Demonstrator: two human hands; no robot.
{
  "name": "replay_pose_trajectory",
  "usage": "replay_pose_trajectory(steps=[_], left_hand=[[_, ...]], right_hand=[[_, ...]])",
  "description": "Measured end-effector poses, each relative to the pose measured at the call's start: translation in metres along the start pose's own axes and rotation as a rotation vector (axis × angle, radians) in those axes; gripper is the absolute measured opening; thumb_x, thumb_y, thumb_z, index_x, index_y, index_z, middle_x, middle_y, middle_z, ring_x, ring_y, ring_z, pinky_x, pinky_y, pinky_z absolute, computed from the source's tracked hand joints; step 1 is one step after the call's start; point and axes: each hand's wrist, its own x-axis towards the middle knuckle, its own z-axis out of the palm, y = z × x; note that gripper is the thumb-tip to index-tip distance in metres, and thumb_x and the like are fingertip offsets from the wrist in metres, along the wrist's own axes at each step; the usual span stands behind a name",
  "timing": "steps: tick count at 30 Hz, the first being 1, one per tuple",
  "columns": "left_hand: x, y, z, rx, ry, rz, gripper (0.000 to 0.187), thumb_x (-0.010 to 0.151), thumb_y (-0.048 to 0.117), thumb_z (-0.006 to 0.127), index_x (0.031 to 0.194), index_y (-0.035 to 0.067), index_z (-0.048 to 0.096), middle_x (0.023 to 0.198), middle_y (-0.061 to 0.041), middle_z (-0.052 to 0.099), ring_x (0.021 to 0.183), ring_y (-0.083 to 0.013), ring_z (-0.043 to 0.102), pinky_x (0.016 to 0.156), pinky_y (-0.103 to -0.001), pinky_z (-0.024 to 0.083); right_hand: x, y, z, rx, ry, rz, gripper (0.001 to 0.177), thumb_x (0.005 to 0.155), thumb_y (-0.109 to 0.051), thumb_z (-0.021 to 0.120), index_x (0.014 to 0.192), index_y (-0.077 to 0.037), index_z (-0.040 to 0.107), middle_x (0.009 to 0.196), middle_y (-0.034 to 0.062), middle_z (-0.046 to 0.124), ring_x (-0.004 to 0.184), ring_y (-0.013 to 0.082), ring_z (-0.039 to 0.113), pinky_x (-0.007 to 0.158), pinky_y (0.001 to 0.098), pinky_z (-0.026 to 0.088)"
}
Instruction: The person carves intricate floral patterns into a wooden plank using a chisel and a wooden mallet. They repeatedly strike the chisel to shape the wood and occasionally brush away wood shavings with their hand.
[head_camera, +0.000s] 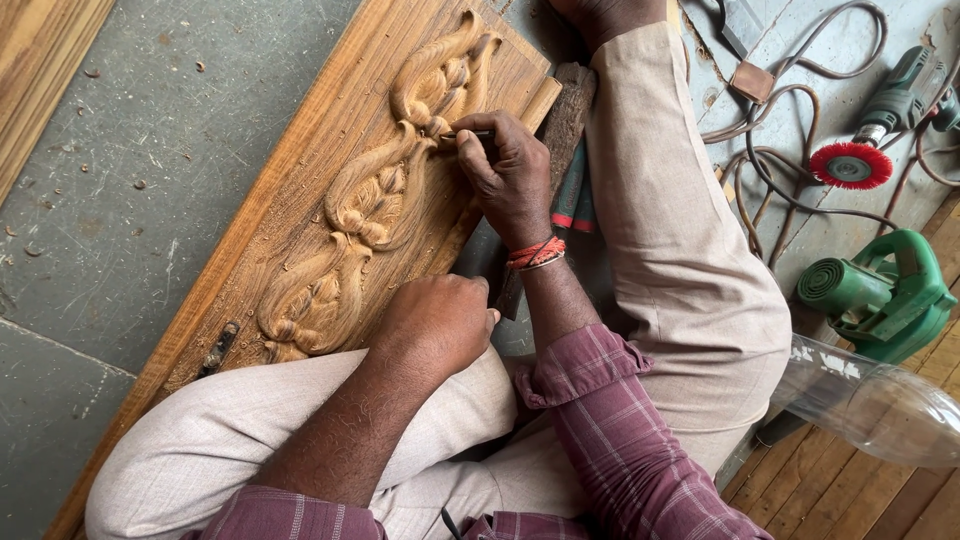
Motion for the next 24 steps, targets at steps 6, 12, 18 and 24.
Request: replay_pose_trajectory(steps=[6, 12, 18, 24], left_hand=[[-0.001, 0.0009, -0.0007, 0.0, 0.003, 0.003, 0.035, 0.1, 0.041, 0.061, 0.109, 0.007, 0.069, 0.102, -0.017, 0.073, 0.103, -0.0318, 0.072, 0.093, -0.049, 0.056], [-0.001, 0.0005, 0.0007, -0.004, 0.007, 0.009, 0.036, 0.1, 0.04, 0.061, 0.108, 0.006, 0.069, 0.101, -0.018, 0.074, 0.102, -0.0313, 0.072, 0.093, -0.049, 0.056], [-0.0009, 0.0001, 0.0017, 0.009, 0.027, 0.02, 0.036, 0.1, 0.04, 0.062, 0.108, 0.006, 0.069, 0.101, -0.018, 0.073, 0.102, -0.0316, 0.072, 0.093, -0.049, 0.056], [-0.0013, 0.0003, 0.002, -0.013, 0.026, 0.012, 0.035, 0.099, 0.041, 0.063, 0.106, 0.007, 0.07, 0.1, -0.018, 0.074, 0.101, -0.0326, 0.072, 0.092, -0.049, 0.056]], right_hand=[[-0.0003, 0.0007, 0.0008, -0.006, 0.012, -0.01, 0.007, 0.103, -0.016, 0.069, 0.105, -0.01, 0.072, 0.091, -0.0001, 0.071, 0.083, 0.0071, 0.071, 0.076, 0.0245, 0.061], [-0.0003, 0.0015, 0.0008, 0.002, 0.018, 0.005, 0.008, 0.103, -0.017, 0.068, 0.104, -0.009, 0.071, 0.09, -0.0001, 0.07, 0.082, 0.007, 0.07, 0.075, 0.0243, 0.06], [-0.0001, 0.0017, 0.0011, -0.036, 0.036, -0.014, 0.008, 0.103, -0.016, 0.068, 0.103, -0.009, 0.07, 0.09, 0.0006, 0.069, 0.082, 0.0081, 0.069, 0.075, 0.0257, 0.059], [0.0006, 0.002, 0.0014, -0.029, 0.038, -0.009, 0.007, 0.103, -0.015, 0.068, 0.104, -0.008, 0.07, 0.091, 0.0014, 0.069, 0.083, 0.0088, 0.07, 0.076, 0.026, 0.06]])
